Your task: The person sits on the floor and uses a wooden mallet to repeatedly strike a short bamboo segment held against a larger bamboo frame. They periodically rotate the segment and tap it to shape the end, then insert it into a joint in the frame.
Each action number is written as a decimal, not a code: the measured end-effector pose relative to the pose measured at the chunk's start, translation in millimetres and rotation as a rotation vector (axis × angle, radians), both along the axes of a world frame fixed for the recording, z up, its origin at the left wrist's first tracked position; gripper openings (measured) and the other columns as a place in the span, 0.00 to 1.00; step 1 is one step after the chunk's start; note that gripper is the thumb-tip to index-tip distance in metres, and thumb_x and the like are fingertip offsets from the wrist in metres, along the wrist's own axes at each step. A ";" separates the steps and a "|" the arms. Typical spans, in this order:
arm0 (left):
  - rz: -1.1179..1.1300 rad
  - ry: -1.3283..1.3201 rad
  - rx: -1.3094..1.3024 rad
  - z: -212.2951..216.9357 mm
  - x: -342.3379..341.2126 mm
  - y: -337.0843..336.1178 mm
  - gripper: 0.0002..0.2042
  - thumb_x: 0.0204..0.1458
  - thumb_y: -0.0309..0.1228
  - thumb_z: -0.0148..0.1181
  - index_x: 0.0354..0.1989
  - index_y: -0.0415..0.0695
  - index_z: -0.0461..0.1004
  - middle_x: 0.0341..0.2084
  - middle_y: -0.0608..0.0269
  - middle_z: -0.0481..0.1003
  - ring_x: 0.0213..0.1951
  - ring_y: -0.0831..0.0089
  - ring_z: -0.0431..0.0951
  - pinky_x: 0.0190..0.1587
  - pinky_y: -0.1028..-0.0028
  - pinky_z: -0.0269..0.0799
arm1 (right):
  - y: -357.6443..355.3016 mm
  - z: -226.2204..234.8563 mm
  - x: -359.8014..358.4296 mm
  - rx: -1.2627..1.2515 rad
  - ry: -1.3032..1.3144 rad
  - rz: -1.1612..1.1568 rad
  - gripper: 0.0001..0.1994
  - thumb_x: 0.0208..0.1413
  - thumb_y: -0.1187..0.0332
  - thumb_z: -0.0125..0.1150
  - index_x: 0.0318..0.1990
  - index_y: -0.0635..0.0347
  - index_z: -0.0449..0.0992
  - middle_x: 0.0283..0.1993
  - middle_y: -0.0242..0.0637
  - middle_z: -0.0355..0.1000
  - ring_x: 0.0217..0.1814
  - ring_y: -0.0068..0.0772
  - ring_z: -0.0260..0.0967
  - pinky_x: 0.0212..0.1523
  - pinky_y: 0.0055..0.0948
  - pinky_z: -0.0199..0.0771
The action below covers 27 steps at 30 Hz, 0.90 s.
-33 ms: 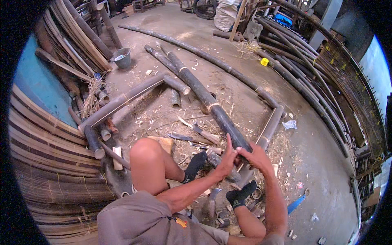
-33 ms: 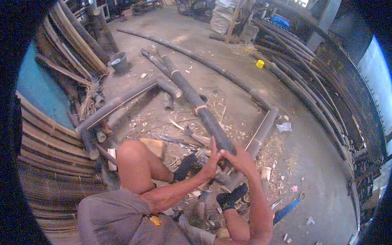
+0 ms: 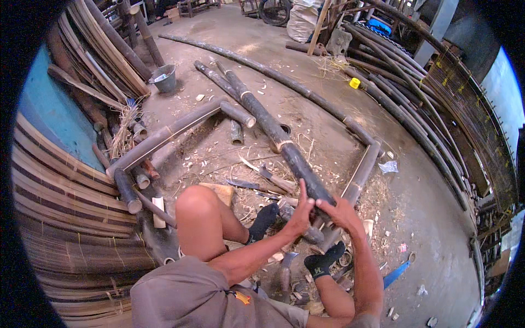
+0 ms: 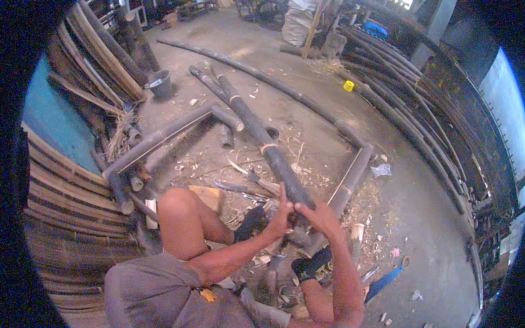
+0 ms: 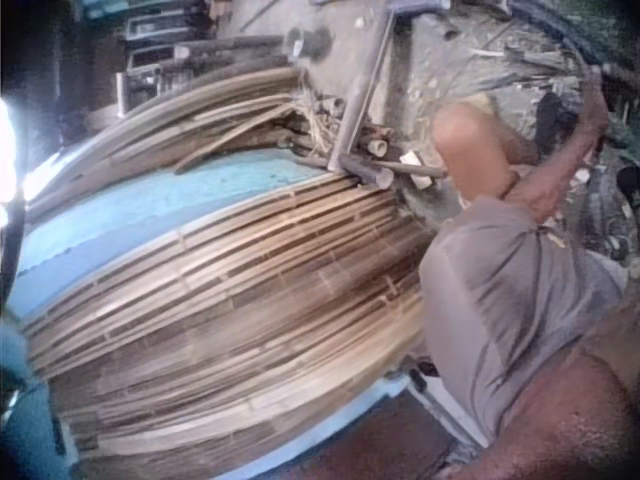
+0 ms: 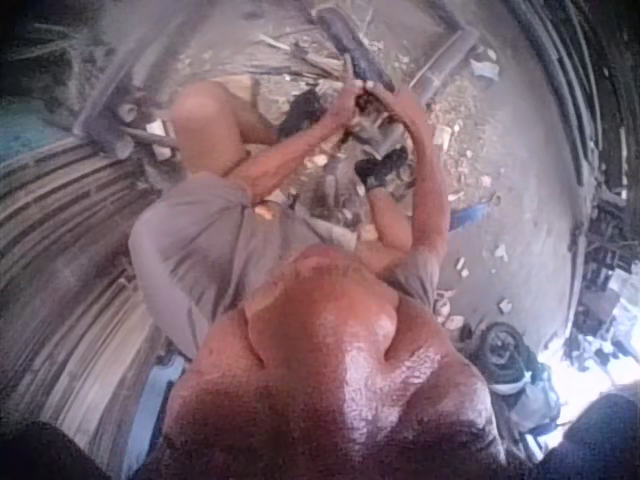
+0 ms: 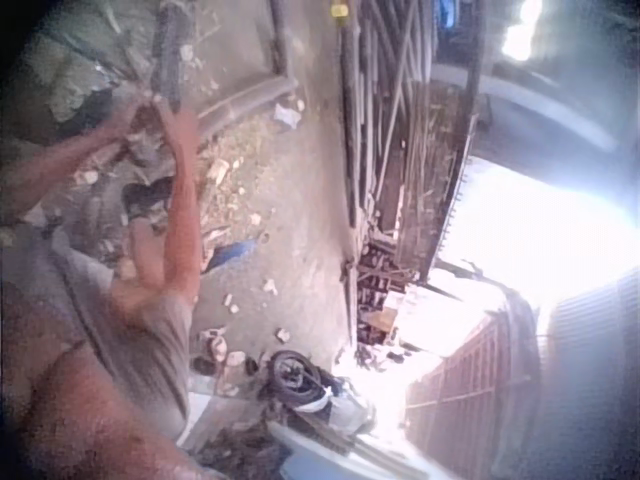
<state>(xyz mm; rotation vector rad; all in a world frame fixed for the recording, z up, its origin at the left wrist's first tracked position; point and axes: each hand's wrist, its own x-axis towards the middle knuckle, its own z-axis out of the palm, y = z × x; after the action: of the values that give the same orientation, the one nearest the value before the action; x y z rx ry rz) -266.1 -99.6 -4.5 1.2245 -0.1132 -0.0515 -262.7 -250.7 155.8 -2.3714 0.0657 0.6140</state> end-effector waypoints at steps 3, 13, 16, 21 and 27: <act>0.186 0.307 -0.241 14.3 11.8 51.0 0.38 0.68 0.57 0.41 0.79 0.53 0.37 0.29 0.63 0.71 0.26 0.75 0.72 0.27 0.73 0.72 | 19.9 -29.1 -33.6 -0.040 -0.047 -0.021 0.42 0.56 0.33 0.60 0.62 0.65 0.72 0.48 0.61 0.79 0.53 0.61 0.78 0.55 0.50 0.75; 0.071 0.765 -0.455 -61.3 56.7 162.6 0.31 0.56 0.63 0.55 0.36 0.39 0.77 0.26 0.53 0.80 0.30 0.59 0.82 0.36 0.60 0.82 | 136.6 -84.4 -199.5 -0.405 -0.375 -0.172 0.40 0.52 0.38 0.66 0.65 0.57 0.69 0.42 0.50 0.78 0.36 0.53 0.80 0.32 0.49 0.81; 0.061 0.769 -0.349 -50.2 23.3 147.1 0.29 0.55 0.61 0.58 0.32 0.41 0.77 0.25 0.55 0.79 0.29 0.62 0.81 0.36 0.64 0.80 | 132.0 -129.9 -239.0 -0.438 -0.421 -0.233 0.40 0.51 0.37 0.66 0.65 0.55 0.69 0.43 0.46 0.76 0.39 0.48 0.79 0.32 0.46 0.82; -0.033 0.741 -0.395 -10.9 9.8 136.3 0.29 0.52 0.62 0.61 0.35 0.42 0.77 0.28 0.56 0.79 0.31 0.61 0.80 0.40 0.62 0.78 | 127.9 -151.0 -250.1 -0.353 -0.306 -0.305 0.42 0.52 0.38 0.67 0.68 0.53 0.65 0.50 0.50 0.73 0.52 0.52 0.75 0.42 0.47 0.83; 0.031 0.455 -0.327 44.5 24.5 116.0 0.32 0.51 0.61 0.63 0.46 0.41 0.70 0.29 0.53 0.78 0.31 0.60 0.80 0.38 0.59 0.79 | 123.5 -187.8 -221.8 -0.258 -0.281 -0.390 0.47 0.53 0.44 0.69 0.75 0.54 0.53 0.61 0.58 0.68 0.63 0.62 0.67 0.59 0.57 0.72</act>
<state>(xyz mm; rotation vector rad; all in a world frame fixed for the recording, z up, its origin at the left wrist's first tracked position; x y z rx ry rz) -241.6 16.4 40.0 0.8626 0.2855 -0.2722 -484.5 -127.2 -32.0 -2.5683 0.4949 0.0877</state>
